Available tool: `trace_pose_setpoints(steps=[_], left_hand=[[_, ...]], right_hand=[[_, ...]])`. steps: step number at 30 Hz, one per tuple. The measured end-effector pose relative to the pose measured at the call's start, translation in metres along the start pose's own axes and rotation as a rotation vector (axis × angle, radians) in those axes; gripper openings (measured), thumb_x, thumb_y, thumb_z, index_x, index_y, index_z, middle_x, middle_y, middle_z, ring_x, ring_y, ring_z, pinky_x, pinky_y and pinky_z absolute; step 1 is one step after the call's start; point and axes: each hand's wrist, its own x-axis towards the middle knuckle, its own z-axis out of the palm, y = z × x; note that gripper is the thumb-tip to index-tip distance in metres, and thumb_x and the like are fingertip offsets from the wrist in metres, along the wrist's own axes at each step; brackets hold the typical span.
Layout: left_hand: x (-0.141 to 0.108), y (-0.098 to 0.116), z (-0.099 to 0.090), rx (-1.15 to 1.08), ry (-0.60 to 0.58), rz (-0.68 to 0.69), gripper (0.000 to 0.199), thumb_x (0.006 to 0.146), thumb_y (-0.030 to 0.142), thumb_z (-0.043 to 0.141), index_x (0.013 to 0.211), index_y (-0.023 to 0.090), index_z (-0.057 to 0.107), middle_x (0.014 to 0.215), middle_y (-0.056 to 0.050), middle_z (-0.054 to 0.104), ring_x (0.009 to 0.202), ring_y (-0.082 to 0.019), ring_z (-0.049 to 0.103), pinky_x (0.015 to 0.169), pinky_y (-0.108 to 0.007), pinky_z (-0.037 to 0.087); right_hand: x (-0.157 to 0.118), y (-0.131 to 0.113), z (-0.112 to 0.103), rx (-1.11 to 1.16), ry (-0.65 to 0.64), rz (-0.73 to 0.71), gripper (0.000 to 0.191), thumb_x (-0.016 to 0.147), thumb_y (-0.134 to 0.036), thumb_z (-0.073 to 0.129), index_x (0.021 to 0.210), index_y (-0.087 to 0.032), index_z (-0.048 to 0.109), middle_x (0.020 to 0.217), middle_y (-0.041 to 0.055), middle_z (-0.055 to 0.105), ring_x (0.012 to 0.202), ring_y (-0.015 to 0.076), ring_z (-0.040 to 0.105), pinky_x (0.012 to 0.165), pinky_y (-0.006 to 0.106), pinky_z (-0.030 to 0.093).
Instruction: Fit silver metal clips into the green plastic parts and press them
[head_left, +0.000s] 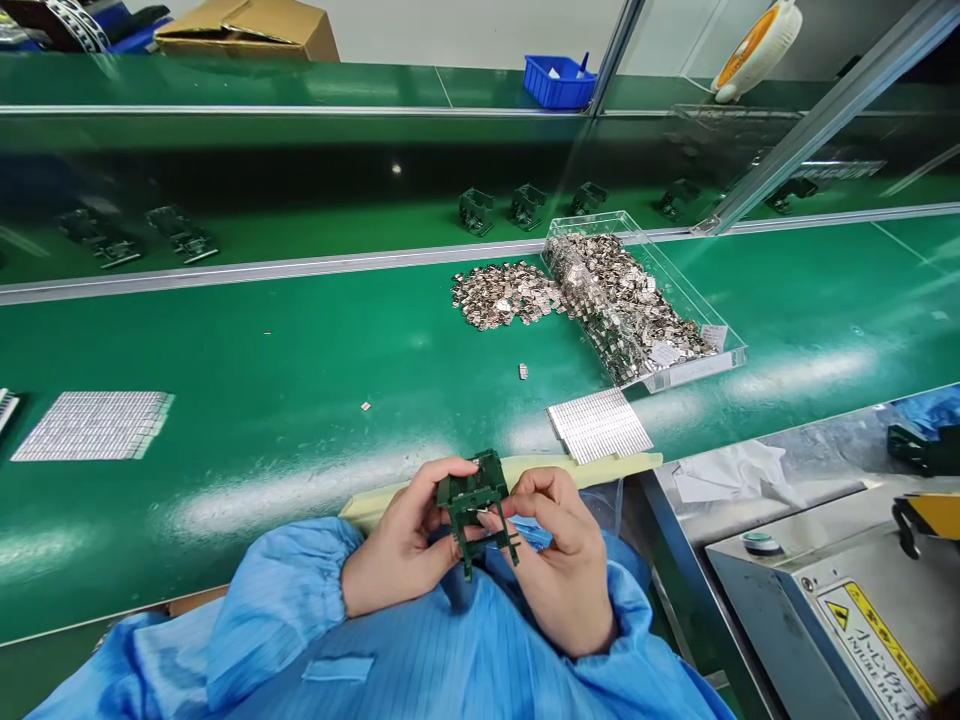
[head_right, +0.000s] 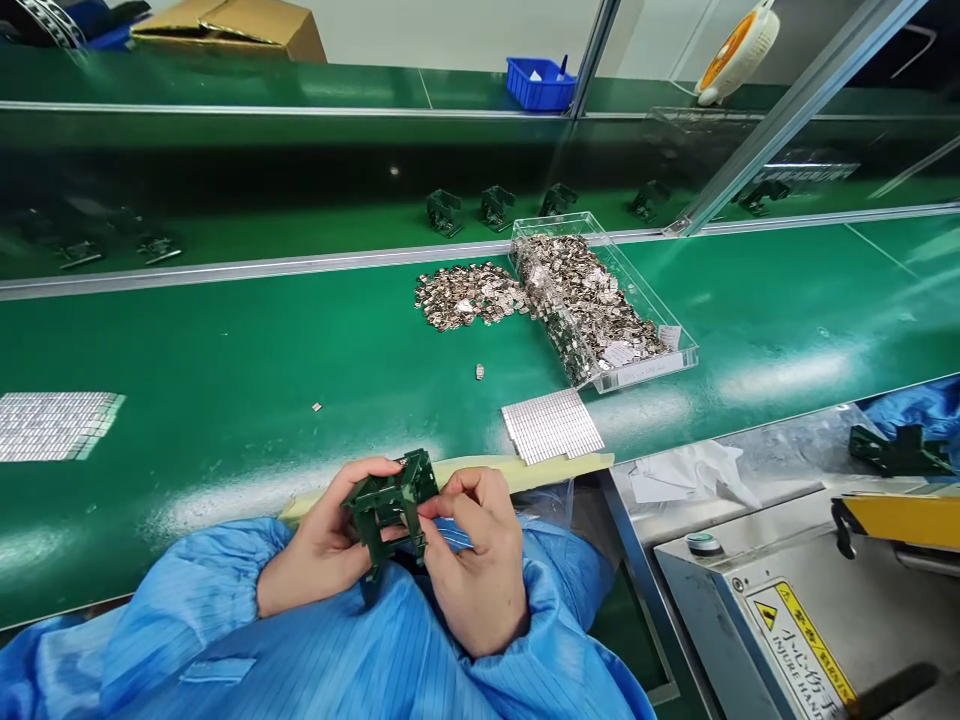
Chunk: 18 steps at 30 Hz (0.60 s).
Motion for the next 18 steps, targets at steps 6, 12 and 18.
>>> trace_pose_setpoints(steps=[6,12,18], left_hand=[[-0.0025,-0.0037,-0.0021,0.054,-0.094,0.002,0.053,0.089,0.009,0.056,0.129,0.040,0.040,0.101,0.004,0.064,0.088,-0.009,0.066,0.077,-0.016,0.053],[-0.0034,-0.0088,-0.0072,0.250,-0.061,0.062,0.046,0.090,0.011,0.052,0.129,0.034,0.043,0.104,0.000,0.062,0.081,-0.010,0.060,0.072,-0.017,0.049],[-0.0054,-0.0094,-0.0037,0.263,0.006,0.029,0.034,0.094,0.019,0.050,0.124,0.031,0.045,0.088,0.002,0.060,0.065,-0.008,0.054,0.058,-0.015,0.044]], right_hand=[[0.0003,-0.0007,0.0070,-0.013,0.057,0.042,0.011,0.081,-0.013,0.067,0.072,-0.019,0.063,0.080,0.0017,0.054,0.077,0.0153,0.055,0.065,0.026,0.043],[0.0001,-0.0004,0.0088,0.007,0.063,0.106,0.014,0.079,-0.017,0.068,0.068,-0.019,0.061,0.078,0.0005,0.053,0.075,0.0146,0.055,0.064,0.025,0.042],[-0.0014,0.0019,0.0108,0.125,0.040,0.174,0.008,0.083,-0.017,0.062,0.077,-0.021,0.063,0.084,0.0016,0.060,0.077,0.0150,0.058,0.069,0.026,0.046]])
